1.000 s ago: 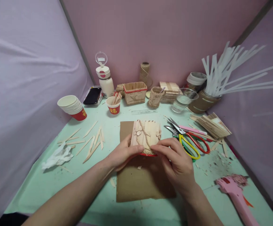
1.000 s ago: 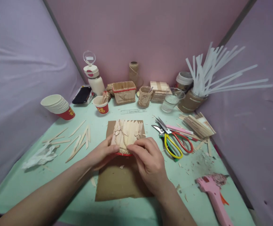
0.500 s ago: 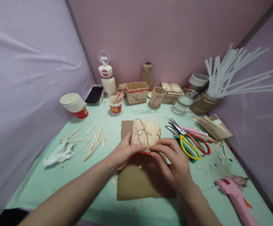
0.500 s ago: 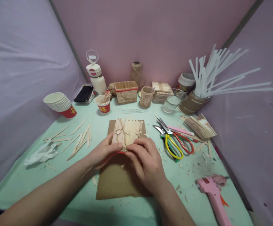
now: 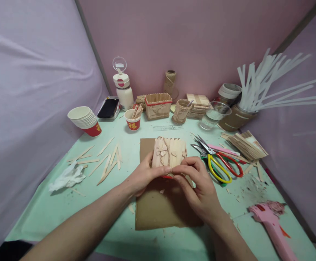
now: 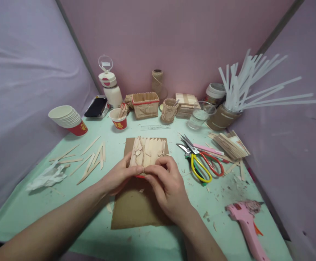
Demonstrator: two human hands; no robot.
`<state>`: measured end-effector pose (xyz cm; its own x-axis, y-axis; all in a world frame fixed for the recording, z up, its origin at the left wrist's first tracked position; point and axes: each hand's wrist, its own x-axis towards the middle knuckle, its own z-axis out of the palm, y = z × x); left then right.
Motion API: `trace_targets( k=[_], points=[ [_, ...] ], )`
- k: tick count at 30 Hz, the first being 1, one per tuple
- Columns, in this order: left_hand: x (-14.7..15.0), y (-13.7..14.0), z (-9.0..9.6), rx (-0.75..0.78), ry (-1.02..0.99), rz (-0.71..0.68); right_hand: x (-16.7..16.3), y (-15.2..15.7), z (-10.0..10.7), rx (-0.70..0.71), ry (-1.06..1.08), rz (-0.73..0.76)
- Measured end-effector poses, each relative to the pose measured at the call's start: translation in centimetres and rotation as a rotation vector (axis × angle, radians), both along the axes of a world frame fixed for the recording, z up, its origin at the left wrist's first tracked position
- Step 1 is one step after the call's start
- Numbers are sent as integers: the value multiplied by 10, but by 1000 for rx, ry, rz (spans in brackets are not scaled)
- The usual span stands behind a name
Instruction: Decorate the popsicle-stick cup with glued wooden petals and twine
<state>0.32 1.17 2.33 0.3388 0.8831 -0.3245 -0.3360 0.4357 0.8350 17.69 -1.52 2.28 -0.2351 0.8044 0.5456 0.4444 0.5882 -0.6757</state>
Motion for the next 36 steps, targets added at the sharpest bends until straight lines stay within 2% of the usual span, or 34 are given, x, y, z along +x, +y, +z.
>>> trace_targets(
  k=[6,15,27,36],
  points=[
    [-2,0,-3,0,26,-33,4,3,3,8,58,8],
    [-4,0,-4,36,43,-100,16,3,8,78,-70,113],
    [-1,-3,-2,60,133,-46,11,2,5,136,-83,19],
    [3,-4,-2,69,152,-15,12,4,7,236,-228,13]
  ],
)
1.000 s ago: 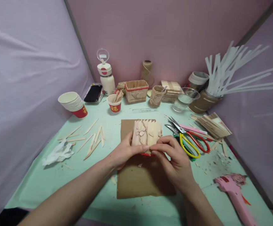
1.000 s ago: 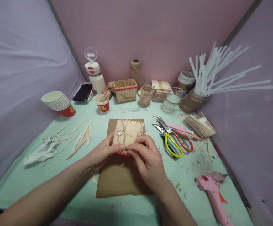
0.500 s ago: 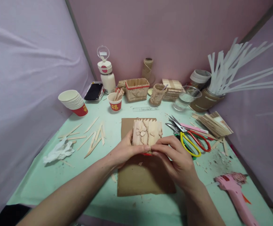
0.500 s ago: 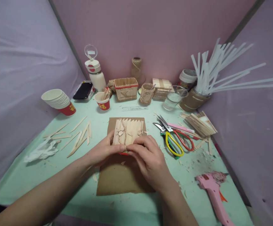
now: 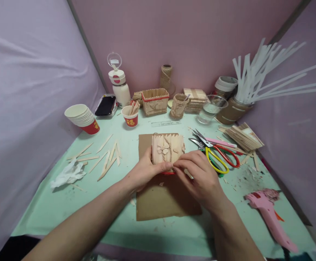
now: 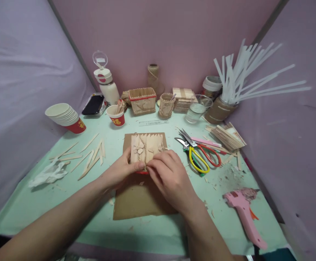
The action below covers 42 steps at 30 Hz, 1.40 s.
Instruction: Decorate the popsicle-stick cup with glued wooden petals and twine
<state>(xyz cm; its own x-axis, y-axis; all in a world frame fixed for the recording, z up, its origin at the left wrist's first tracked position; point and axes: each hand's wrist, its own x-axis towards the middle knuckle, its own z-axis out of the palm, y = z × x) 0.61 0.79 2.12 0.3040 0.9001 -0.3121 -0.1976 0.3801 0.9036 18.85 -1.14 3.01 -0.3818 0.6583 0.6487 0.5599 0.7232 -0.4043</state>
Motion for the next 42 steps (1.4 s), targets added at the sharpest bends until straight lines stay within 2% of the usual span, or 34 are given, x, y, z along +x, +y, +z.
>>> trace_targets(
  k=[11,21,30,36,42],
  points=[
    [4,0,7,-20,4,-25,-5,-8,9,-1,-33,23],
    [4,1,11,-52,21,5,-5,-10,11,15,-82,7],
    [0,3,8,-63,-149,-111,-6,-13,15,-12,-74,20],
    [-7,5,11,-95,-196,-174,-6,-14,15,-4,-72,-8],
    [-8,6,7,-37,-186,-226,-7,-14,14,-23,-62,-20]
  ],
)
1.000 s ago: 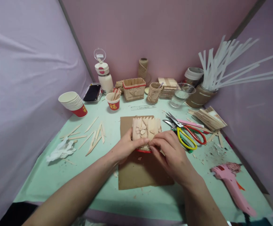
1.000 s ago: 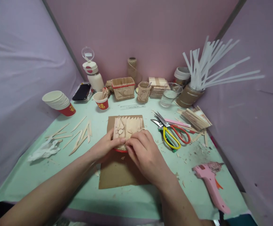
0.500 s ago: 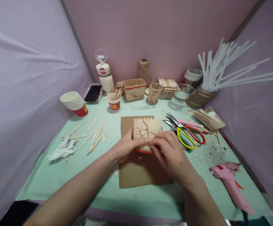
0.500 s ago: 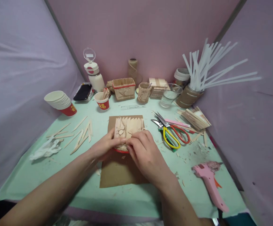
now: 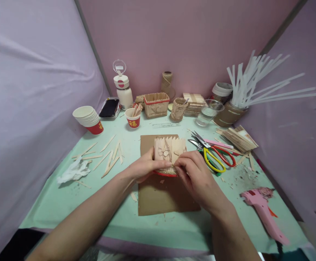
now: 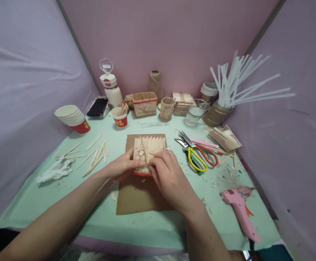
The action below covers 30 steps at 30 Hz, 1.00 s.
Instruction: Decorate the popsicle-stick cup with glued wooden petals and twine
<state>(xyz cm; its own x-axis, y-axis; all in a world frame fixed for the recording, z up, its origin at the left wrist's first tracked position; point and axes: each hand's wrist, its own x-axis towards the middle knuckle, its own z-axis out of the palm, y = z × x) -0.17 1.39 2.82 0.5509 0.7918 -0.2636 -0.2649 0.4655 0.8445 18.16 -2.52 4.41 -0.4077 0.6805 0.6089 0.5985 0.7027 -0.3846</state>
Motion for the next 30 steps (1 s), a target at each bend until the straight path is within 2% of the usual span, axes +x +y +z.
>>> trace_targets(
  k=[11,17,24,30],
  points=[
    [3,-1,2,-2,51,90,-2,0,-3,-4,12,-7],
    [3,-2,4,4,87,88,-5,-1,-5,8,33,-35],
    [7,-3,3,20,43,126,-5,0,-5,-9,55,-61],
    [12,-7,2,34,59,208,-3,1,-10,-13,92,-46]
  ],
)
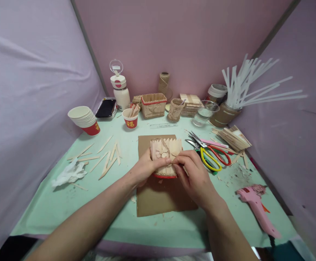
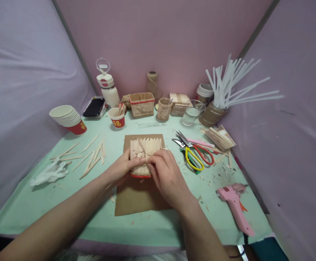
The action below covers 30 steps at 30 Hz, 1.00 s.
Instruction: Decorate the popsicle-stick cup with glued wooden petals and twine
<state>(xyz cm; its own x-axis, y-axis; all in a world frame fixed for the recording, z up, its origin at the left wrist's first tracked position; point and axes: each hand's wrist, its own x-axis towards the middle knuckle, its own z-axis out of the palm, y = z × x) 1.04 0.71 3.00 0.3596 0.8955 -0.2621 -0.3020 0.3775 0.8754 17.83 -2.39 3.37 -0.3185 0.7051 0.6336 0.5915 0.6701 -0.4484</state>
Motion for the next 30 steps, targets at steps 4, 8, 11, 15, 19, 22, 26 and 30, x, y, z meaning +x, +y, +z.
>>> trace_targets(
  k=[4,8,11,15,19,22,26,30],
  points=[
    [0,0,2,-15,-56,40,4,-1,1,16,46,-43],
    [-7,4,3,-90,-129,75,20,-11,7,99,74,-231],
    [-14,8,4,-121,-118,125,46,-27,3,107,83,-392],
    [-19,13,9,-72,-92,187,104,-58,-16,-124,-42,-728],
    [-20,16,11,-72,-56,250,165,-94,-44,-435,-381,-1006],
    [-19,17,11,-70,-54,257,189,-109,-64,-577,-510,-1054],
    [-16,14,11,-22,-68,235,188,-103,-69,-646,-468,-1023],
    [-16,15,8,53,-101,261,177,-98,-50,-729,-345,-1047]
  ],
)
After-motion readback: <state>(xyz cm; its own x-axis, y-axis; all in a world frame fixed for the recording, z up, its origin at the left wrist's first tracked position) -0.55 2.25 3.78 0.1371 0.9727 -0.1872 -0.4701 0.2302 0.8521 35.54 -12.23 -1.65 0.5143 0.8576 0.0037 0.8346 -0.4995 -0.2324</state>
